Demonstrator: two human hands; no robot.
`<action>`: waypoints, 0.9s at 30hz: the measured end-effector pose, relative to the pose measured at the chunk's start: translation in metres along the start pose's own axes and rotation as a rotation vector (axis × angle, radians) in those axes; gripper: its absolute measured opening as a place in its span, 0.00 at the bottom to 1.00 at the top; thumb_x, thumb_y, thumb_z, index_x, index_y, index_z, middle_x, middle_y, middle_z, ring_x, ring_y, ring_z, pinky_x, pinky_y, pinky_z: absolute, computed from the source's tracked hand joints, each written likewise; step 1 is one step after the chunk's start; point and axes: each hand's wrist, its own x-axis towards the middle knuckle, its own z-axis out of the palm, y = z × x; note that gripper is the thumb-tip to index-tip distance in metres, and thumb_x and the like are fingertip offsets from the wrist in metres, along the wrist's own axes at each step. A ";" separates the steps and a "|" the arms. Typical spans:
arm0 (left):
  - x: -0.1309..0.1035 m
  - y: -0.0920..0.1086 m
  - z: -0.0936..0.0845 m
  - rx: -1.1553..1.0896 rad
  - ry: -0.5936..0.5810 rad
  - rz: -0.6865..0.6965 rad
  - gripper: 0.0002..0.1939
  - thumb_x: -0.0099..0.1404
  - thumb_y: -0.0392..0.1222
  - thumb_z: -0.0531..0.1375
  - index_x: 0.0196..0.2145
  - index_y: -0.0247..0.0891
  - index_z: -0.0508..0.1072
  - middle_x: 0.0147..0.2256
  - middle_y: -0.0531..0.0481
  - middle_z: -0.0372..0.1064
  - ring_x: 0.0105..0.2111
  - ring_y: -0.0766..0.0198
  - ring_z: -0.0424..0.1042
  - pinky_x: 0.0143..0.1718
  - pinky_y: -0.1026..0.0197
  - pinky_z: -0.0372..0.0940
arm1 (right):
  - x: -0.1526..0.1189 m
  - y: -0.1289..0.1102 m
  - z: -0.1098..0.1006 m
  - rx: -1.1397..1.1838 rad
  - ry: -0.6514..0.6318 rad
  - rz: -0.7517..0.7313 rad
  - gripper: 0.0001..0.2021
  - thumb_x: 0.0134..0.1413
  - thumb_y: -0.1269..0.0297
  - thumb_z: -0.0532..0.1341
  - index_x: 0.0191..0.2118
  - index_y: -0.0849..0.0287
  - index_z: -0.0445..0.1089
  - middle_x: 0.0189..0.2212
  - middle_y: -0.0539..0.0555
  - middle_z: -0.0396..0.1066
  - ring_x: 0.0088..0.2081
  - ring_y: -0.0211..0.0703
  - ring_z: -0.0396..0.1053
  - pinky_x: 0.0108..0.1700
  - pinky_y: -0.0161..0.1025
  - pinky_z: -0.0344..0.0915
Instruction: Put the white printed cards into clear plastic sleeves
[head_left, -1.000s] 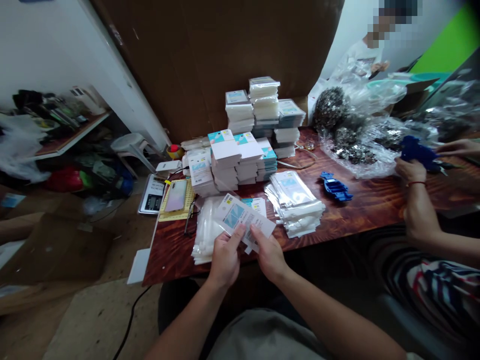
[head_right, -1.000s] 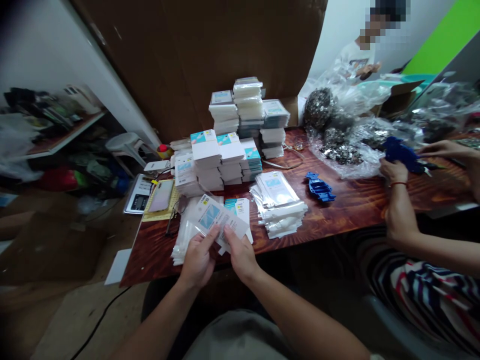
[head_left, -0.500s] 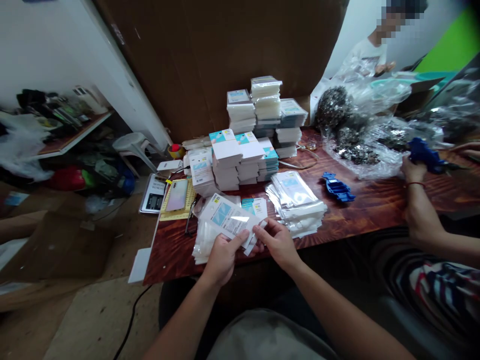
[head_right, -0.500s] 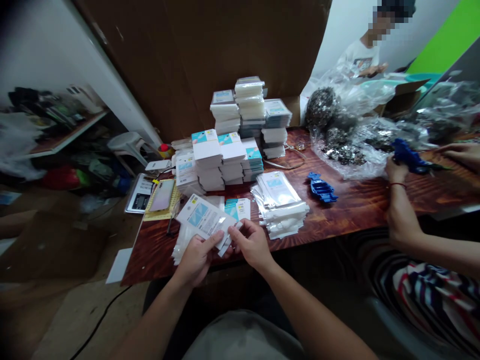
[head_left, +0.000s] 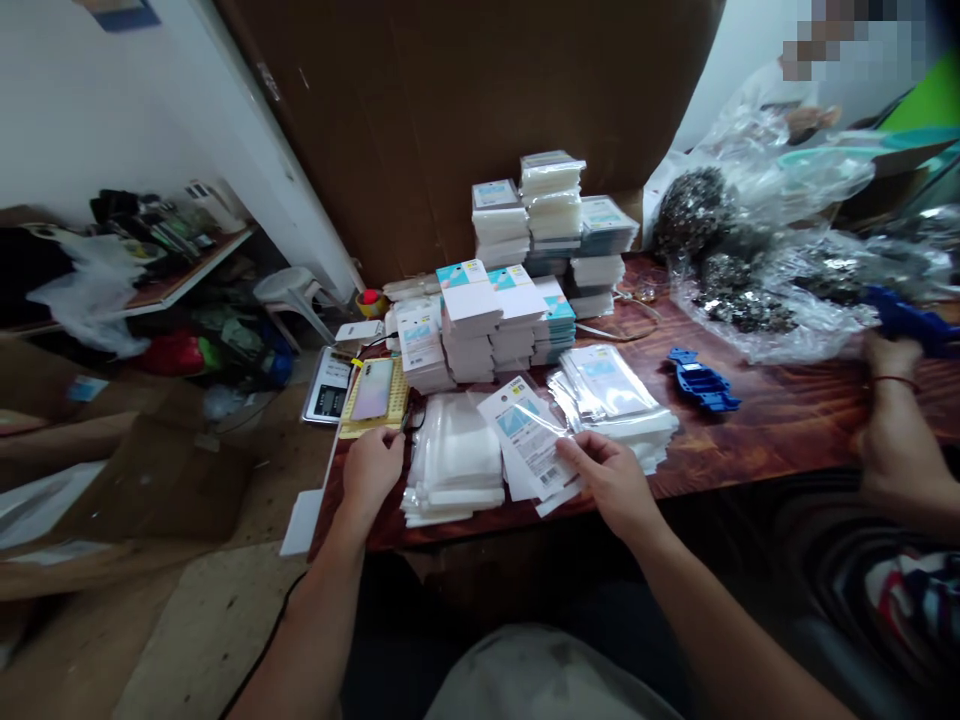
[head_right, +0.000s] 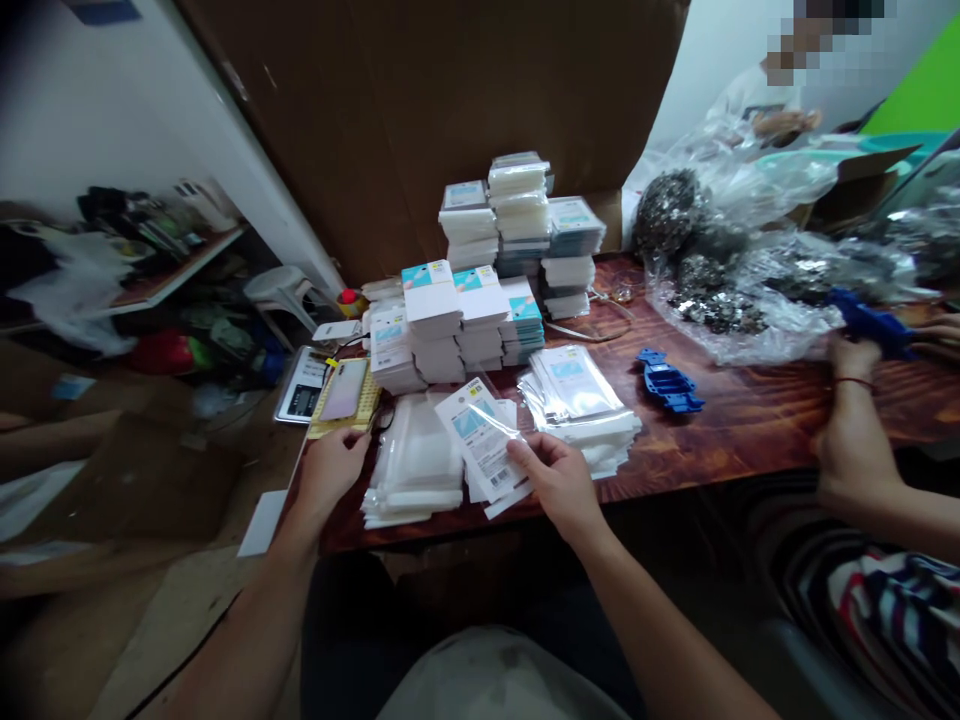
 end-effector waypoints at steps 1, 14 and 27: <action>0.002 -0.003 0.000 0.001 -0.015 -0.011 0.14 0.63 0.48 0.57 0.35 0.39 0.78 0.37 0.42 0.78 0.38 0.52 0.75 0.38 0.58 0.62 | -0.001 -0.001 -0.002 0.008 0.009 0.009 0.19 0.46 0.48 0.71 0.28 0.60 0.71 0.25 0.51 0.74 0.25 0.40 0.69 0.29 0.35 0.69; 0.113 0.016 -0.014 0.000 0.171 -0.143 0.10 0.57 0.43 0.59 0.31 0.36 0.79 0.34 0.40 0.78 0.36 0.50 0.75 0.34 0.58 0.61 | -0.013 -0.009 -0.016 0.062 -0.058 0.107 0.19 0.49 0.48 0.70 0.35 0.59 0.73 0.26 0.51 0.75 0.22 0.38 0.70 0.21 0.32 0.68; -0.008 0.078 0.007 -1.021 0.011 0.157 0.25 0.67 0.59 0.54 0.48 0.35 0.74 0.41 0.40 0.76 0.36 0.57 0.75 0.35 0.58 0.68 | -0.013 0.001 -0.006 0.037 -0.037 0.119 0.19 0.45 0.48 0.72 0.31 0.60 0.73 0.24 0.51 0.74 0.22 0.39 0.70 0.22 0.34 0.71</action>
